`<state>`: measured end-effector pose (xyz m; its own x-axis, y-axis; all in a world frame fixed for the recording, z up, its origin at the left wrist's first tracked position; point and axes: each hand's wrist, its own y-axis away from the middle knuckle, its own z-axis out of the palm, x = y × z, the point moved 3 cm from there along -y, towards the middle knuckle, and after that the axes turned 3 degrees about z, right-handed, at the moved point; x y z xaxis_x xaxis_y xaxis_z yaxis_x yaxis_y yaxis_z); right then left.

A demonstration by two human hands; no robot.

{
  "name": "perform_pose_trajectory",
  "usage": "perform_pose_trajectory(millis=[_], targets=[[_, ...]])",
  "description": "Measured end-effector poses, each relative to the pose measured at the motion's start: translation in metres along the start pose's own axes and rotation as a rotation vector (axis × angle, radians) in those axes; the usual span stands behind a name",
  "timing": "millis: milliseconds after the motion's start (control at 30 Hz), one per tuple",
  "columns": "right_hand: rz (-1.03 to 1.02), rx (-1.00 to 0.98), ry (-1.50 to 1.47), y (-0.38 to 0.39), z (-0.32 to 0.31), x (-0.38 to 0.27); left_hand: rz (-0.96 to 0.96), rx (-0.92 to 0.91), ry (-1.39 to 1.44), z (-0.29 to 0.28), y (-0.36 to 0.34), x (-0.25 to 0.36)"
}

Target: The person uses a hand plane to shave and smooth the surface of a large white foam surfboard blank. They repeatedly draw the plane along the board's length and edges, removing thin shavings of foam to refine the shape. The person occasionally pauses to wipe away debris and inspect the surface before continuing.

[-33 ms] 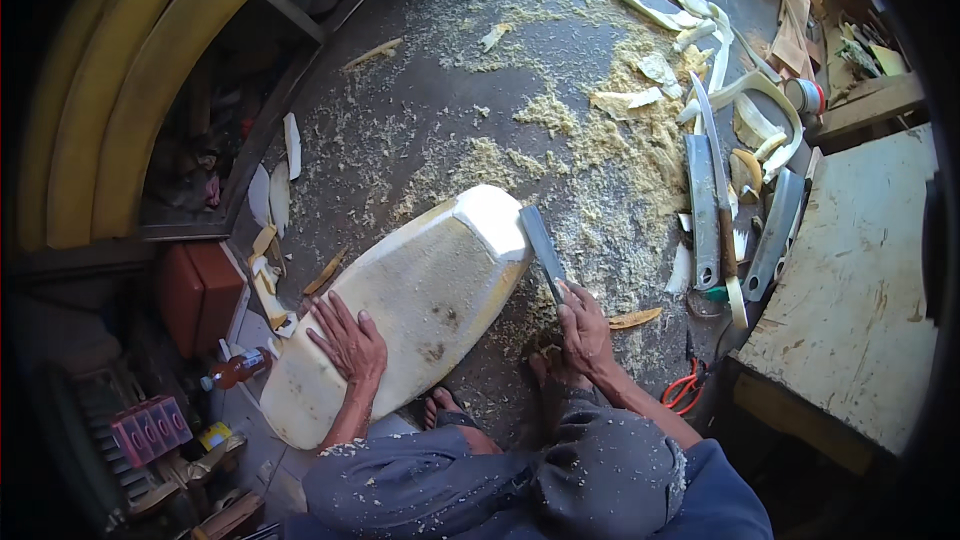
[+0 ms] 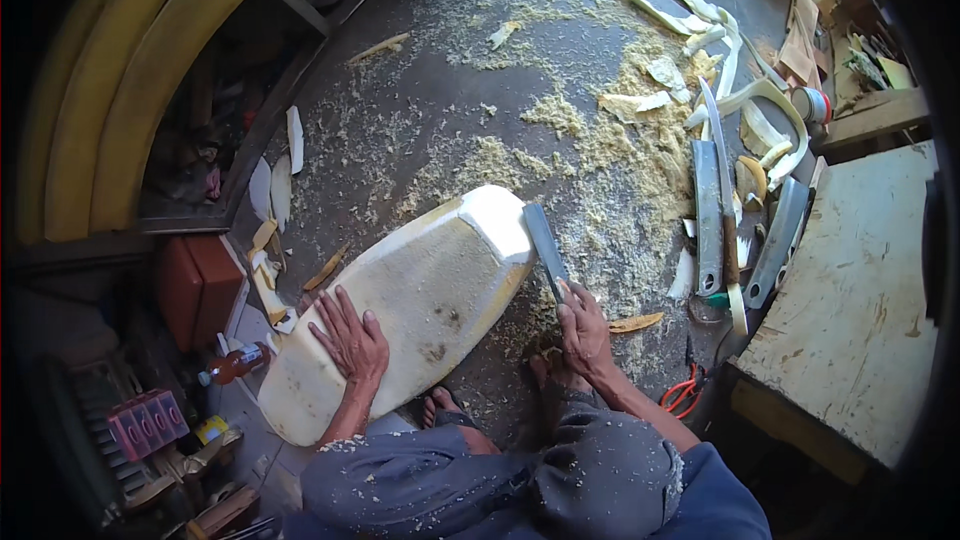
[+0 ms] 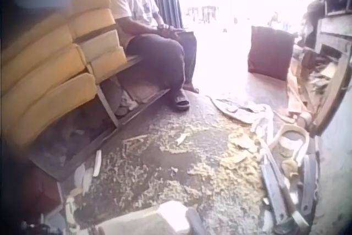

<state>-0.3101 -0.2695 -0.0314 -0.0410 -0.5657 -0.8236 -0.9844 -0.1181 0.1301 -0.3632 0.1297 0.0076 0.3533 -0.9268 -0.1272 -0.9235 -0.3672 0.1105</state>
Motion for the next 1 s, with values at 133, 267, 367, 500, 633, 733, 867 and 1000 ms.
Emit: perform_pose_trajectory(millis=[133,267,367,500,633,733,867,1000], targets=[[-0.112,-0.063,0.114,-0.101,-0.008,-0.042,0.144,0.021,0.012,-0.003,-0.002,0.014],[-0.010,-0.139,0.052,-0.046,-0.011,-0.027,0.108,-0.021,0.032,-0.008,0.006,0.002],[-0.077,-0.132,0.104,-0.013,-0.007,-0.005,0.118,-0.007,0.001,-0.008,0.000,0.007],[0.088,-0.306,0.153,-0.147,0.014,-0.040,0.129,-0.074,0.016,-0.011,0.000,0.017],[-0.077,-0.190,0.204,-0.064,-0.008,-0.010,0.137,-0.035,0.019,-0.010,-0.004,0.006],[-0.071,-0.221,0.178,-0.056,-0.010,-0.016,0.128,-0.025,0.008,-0.011,-0.004,0.005],[-0.097,-0.313,0.171,-0.174,0.009,-0.063,0.121,-0.064,0.057,-0.013,-0.009,0.016],[-0.093,-0.316,0.257,-0.062,-0.026,-0.012,0.106,-0.047,0.064,-0.013,-0.006,0.008]])
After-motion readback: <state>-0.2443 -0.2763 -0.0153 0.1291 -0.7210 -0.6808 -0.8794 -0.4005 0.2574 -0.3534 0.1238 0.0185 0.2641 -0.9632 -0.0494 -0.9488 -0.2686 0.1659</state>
